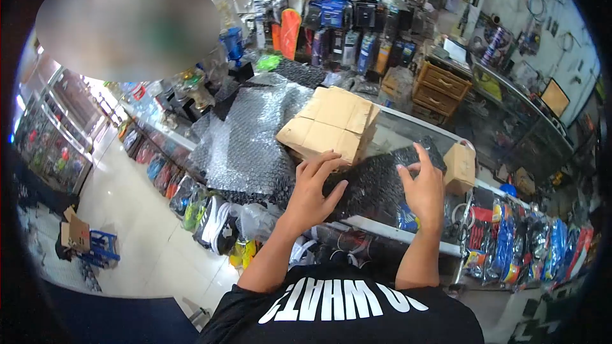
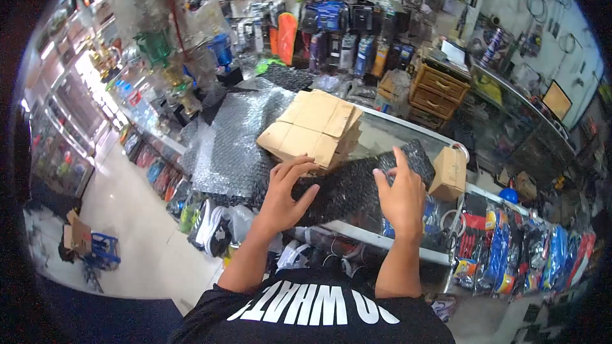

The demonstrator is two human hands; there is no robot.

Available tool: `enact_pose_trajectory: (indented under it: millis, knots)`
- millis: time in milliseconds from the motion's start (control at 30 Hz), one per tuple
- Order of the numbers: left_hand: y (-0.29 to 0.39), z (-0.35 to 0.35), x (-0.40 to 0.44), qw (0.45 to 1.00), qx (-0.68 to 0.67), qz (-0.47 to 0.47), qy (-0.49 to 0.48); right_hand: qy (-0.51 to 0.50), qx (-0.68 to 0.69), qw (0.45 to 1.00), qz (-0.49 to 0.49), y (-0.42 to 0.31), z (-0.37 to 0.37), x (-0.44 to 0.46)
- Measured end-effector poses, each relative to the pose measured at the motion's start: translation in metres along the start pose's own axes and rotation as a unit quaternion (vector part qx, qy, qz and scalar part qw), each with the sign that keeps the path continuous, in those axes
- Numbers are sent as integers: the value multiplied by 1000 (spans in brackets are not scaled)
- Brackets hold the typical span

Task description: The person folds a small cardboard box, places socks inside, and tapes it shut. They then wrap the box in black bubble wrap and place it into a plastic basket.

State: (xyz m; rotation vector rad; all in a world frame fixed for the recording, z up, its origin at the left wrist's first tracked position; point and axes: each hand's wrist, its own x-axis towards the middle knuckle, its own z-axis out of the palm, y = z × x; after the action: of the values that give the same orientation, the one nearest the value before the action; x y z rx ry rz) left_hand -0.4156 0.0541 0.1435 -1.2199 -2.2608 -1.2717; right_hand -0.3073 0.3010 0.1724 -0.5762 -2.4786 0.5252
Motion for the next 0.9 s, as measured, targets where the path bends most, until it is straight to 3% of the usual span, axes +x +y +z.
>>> enact_pose_trajectory:
  millis: [33,133,200,267,367,467,533,600,667,800,900]
  knots:
    - [-1,-4,-5,1000,-14,-12,25,-6,5,1000,-8,-11,-2,3]
    - [-3,-14,-20,995,-3,-39,94,-114,189,975,21,-63,-3,9]
    - [-15,-20,-36,979,-17,-106,174,-163,257,952,-31,-79,17,3]
    - [-27,-24,-52,967,-4,-115,226,-169,292,929,-151,-89,49,-7]
    - [-35,-33,-77,922,-13,-249,297,-216,288,903,-235,-115,82,-23]
    - [-45,-37,-98,902,-41,-298,310,-239,257,891,-287,-127,116,-30]
    - [-51,-40,-112,906,-33,-288,309,-199,171,913,-313,-133,131,-35]
    - [-51,-43,-121,911,-69,-335,229,-239,141,914,-295,-137,139,-37]
    - [-51,-41,-125,916,-76,-329,218,-269,85,917,-284,-139,144,-38]
    - [-60,-37,-130,950,-33,-278,140,-317,123,904,-260,-138,150,-39]
    - [-61,-31,-126,956,-40,-261,127,-299,109,908,-271,-134,150,-40]
